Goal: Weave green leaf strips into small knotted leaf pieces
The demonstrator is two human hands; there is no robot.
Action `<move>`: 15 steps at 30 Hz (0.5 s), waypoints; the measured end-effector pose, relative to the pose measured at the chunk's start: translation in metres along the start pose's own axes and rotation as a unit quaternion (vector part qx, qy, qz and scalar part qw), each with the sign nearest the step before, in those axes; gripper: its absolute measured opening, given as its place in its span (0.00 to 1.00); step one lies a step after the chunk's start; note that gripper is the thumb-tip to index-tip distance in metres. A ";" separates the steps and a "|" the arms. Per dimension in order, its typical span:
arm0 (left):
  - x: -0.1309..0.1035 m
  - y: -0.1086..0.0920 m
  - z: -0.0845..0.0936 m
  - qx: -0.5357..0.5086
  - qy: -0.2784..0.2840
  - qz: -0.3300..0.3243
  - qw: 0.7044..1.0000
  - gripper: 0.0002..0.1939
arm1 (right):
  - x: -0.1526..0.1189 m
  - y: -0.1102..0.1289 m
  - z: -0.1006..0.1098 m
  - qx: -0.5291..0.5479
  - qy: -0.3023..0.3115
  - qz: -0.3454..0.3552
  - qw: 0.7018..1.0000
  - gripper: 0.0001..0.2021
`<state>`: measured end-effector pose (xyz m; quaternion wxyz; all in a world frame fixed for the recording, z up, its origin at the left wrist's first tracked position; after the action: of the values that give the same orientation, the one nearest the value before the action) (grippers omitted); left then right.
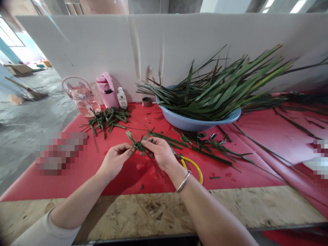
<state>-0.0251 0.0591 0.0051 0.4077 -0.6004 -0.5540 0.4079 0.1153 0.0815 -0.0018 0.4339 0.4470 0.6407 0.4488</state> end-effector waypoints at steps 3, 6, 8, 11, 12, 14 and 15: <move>-0.001 0.003 -0.004 0.006 0.012 0.034 0.999 0.08 | 0.001 0.002 0.001 -0.009 -0.013 0.015 1.000 0.14; -0.004 0.016 -0.007 -0.086 0.029 0.126 0.988 0.10 | 0.003 0.004 0.002 -0.014 -0.004 0.034 0.999 0.14; -0.007 0.022 -0.011 -0.153 0.052 0.182 0.970 0.09 | 0.003 0.004 0.003 -0.007 0.005 0.038 0.999 0.14; -0.010 0.024 -0.013 -0.210 0.071 0.207 0.953 0.08 | 0.001 0.005 0.004 0.002 0.020 0.032 0.999 0.14; -0.010 0.024 -0.012 -0.218 0.067 0.211 0.951 0.08 | 0.000 0.005 0.003 0.000 0.027 0.031 0.999 0.14; -0.011 0.026 -0.011 -0.226 0.057 0.219 0.947 0.08 | -0.002 0.007 0.000 -0.013 0.050 0.037 0.998 0.13; -0.012 0.027 -0.012 -0.226 0.057 0.225 0.946 0.09 | -0.003 0.008 -0.002 -0.025 0.065 0.041 0.997 0.12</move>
<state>-0.0057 0.0456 -0.0159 0.1899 -0.8080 -0.4578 0.3186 0.1161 0.0795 0.0067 0.3832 0.4318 0.6373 0.5105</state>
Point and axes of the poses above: each hand's wrist, its own x-axis towards the middle knuckle, its own z-axis out of the back of the hand, y = z × x, the point moved 6 cm from there along x, towards the middle knuckle, and after that the axes turned 9 degrees about -x, right-handed, at the moved point
